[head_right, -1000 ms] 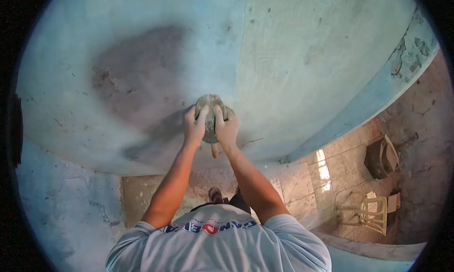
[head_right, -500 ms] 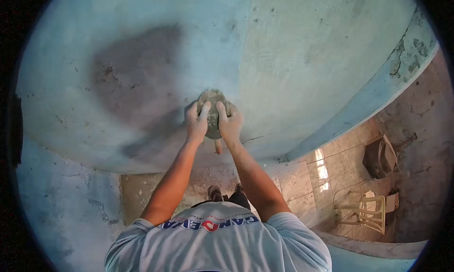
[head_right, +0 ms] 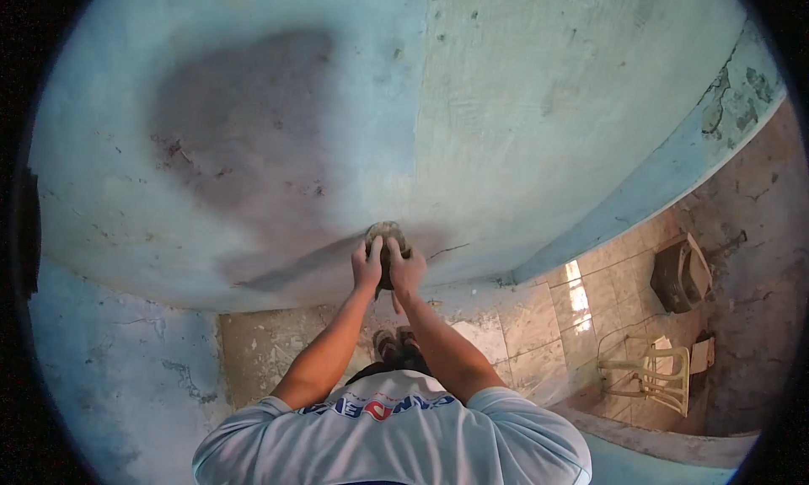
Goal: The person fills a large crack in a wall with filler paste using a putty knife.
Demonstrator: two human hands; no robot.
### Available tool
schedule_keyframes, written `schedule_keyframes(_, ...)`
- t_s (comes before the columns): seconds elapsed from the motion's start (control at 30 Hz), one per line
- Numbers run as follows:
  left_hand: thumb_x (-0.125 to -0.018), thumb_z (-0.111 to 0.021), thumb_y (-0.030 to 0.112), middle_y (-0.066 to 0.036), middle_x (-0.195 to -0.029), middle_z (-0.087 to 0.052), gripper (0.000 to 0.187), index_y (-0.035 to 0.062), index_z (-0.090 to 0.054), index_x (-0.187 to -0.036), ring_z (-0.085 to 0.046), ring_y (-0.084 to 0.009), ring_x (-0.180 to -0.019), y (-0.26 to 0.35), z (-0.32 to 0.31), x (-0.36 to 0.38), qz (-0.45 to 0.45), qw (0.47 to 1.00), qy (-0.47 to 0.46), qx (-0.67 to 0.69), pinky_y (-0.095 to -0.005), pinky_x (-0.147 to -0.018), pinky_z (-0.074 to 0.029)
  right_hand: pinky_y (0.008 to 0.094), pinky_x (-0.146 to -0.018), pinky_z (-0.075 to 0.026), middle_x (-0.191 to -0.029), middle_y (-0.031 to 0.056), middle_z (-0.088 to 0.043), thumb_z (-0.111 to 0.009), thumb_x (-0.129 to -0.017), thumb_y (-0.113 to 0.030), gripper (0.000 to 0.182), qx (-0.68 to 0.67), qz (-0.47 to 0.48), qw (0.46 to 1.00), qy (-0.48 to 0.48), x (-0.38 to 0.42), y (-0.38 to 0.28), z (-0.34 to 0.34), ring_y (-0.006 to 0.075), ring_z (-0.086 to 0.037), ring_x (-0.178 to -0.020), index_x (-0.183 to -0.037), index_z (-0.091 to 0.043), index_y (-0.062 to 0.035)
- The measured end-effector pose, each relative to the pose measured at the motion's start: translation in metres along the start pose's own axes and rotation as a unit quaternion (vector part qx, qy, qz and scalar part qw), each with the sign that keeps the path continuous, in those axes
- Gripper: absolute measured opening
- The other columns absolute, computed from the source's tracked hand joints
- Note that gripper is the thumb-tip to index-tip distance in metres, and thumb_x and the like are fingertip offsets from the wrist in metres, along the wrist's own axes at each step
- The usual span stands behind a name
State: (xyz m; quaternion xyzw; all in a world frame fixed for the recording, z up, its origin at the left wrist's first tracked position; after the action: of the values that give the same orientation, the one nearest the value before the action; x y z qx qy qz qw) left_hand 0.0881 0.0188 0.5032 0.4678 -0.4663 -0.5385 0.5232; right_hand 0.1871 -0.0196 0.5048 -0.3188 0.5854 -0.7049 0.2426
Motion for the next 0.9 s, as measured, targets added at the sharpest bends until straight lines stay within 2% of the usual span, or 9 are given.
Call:
schedule_keyframes(0.17, -0.104, -0.061, 0.035, -0.022, -0.103, -0.073, 0.043, -0.0066, -0.069, -0.113, -0.07, -0.0341, -0.098, 0.02, -0.002, 0.003, -0.028, 0.998, 0.039, 0.027, -0.0454, -0.085, -0.052, 0.0379, -0.074, -0.054, -0.086, 0.0144, -0.076, -0.078, -0.092, -0.04, 0.047, 0.023, 0.046, 0.999, -0.003, 0.001, -0.023, 0.007, 0.0195, -0.068, -0.077, -0.107, -0.076, 0.0051)
schedule_keyframes(0.3, -0.104, -0.06, 0.034, -0.024, -0.107, -0.073, 0.044, -0.0061, -0.068, -0.121, -0.07, -0.0365, -0.101, -0.033, -0.007, 0.023, -0.005, 0.999, 0.04, -0.021, -0.0437, -0.087, -0.052, 0.0402, -0.076, -0.054, -0.088, 0.0182, -0.076, -0.079, -0.091, -0.041, 0.047, 0.025, -0.01, 0.999, -0.023, 0.006, 0.033, 0.014, 0.024, -0.071, -0.08, -0.109, -0.076, 0.0029)
schedule_keyframes(0.4, -0.104, -0.061, 0.033, -0.023, -0.107, -0.073, 0.043, -0.0067, -0.068, -0.119, -0.07, -0.0355, -0.101, -0.035, -0.008, 0.01, -0.009, 0.998, 0.055, 0.004, -0.0437, -0.087, -0.052, 0.0406, -0.076, -0.054, -0.087, 0.0201, -0.075, -0.078, -0.091, -0.041, 0.048, 0.071, 0.045, 0.996, -0.02, -0.01, 0.036, 0.003, 0.0243, -0.071, -0.08, -0.108, -0.076, 0.0036)
schedule_keyframes(0.43, -0.104, -0.062, 0.032, -0.022, -0.107, -0.074, 0.04, -0.0063, -0.069, -0.116, -0.07, -0.0329, -0.099, -0.01, -0.001, -0.009, 0.007, 0.999, 0.034, -0.004, -0.0435, -0.085, -0.052, 0.0406, -0.074, -0.053, -0.082, 0.0207, -0.074, -0.078, -0.091, -0.041, 0.047, 0.108, 0.069, 0.992, 0.009, -0.007, -0.021, -0.002, 0.0235, -0.071, -0.078, -0.102, -0.076, 0.0048)
schedule_keyframes(0.53, -0.103, -0.062, 0.031, -0.021, -0.106, -0.074, 0.039, -0.0062, -0.069, -0.113, -0.07, -0.0328, -0.095, 0.019, 0.002, -0.016, -0.03, 0.997, 0.036, 0.064, -0.0439, -0.082, -0.052, 0.0408, -0.072, -0.053, -0.079, 0.0189, -0.074, -0.078, -0.091, -0.041, 0.046, 0.016, 0.126, 0.992, 0.009, -0.012, -0.044, -0.006, 0.0231, -0.07, -0.076, -0.096, -0.076, 0.0054)
schedule_keyframes(0.67, -0.103, -0.063, 0.032, -0.022, -0.106, -0.074, 0.04, -0.0064, -0.069, -0.113, -0.07, -0.0352, -0.099, -0.021, -0.002, 0.014, -0.042, 0.999, 0.016, -0.009, -0.0442, -0.083, -0.052, 0.0412, -0.072, -0.053, -0.08, 0.0176, -0.075, -0.08, -0.09, -0.039, 0.046, 0.073, 0.029, 0.997, 0.01, -0.004, 0.035, 0.008, 0.0233, -0.069, -0.075, -0.093, -0.076, 0.0067)
schedule_keyframes(0.8, -0.103, -0.064, 0.035, -0.022, -0.101, -0.074, 0.041, -0.0054, -0.07, -0.111, -0.07, -0.0351, -0.094, -0.025, -0.006, 0.012, 0.003, 0.998, 0.046, -0.036, -0.0448, -0.081, -0.052, 0.0414, -0.073, -0.053, -0.08, 0.0216, -0.074, -0.078, -0.091, -0.043, 0.05, 0.141, 0.037, 0.989, 0.004, -0.01, 0.031, 0.007, 0.024, -0.067, -0.074, -0.093, -0.075, 0.0071)
schedule_keyframes(0.83, -0.104, -0.06, 0.037, -0.019, -0.099, -0.072, 0.043, -0.0054, -0.068, -0.108, -0.066, -0.0294, -0.087, -0.02, -0.003, -0.012, -0.039, 0.998, 0.038, -0.038, -0.0458, -0.08, -0.05, 0.0414, -0.073, -0.052, -0.078, 0.023, -0.072, -0.077, -0.091, -0.044, 0.052, 0.132, 0.077, 0.988, 0.025, -0.011, -0.016, 0.001, 0.0234, -0.066, -0.072, -0.093, -0.075, 0.0072)
schedule_keyframes(0.9, -0.104, -0.061, 0.034, -0.019, -0.099, -0.072, 0.04, -0.0055, -0.067, -0.107, -0.065, -0.0281, -0.086, 0.021, 0.001, -0.012, -0.051, 0.998, 0.011, 0.021, -0.0458, -0.077, -0.048, 0.0432, -0.074, -0.053, -0.083, 0.027, -0.071, -0.078, -0.09, -0.043, 0.051, 0.078, 0.065, 0.995, 0.005, -0.015, -0.018, 0.0, 0.0339, -0.07, -0.076, -0.099, -0.075, 0.0068)
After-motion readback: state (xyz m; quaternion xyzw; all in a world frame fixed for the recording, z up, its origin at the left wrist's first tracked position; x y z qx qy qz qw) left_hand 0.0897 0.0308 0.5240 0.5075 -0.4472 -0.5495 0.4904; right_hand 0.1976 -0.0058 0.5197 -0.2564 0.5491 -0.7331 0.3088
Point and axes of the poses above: each hand's wrist, its own x-axis away from the middle knuckle, its own z-axis out of the back of the hand, y = z × x, the point moved 2 cm from there along -x, towards the middle knuckle
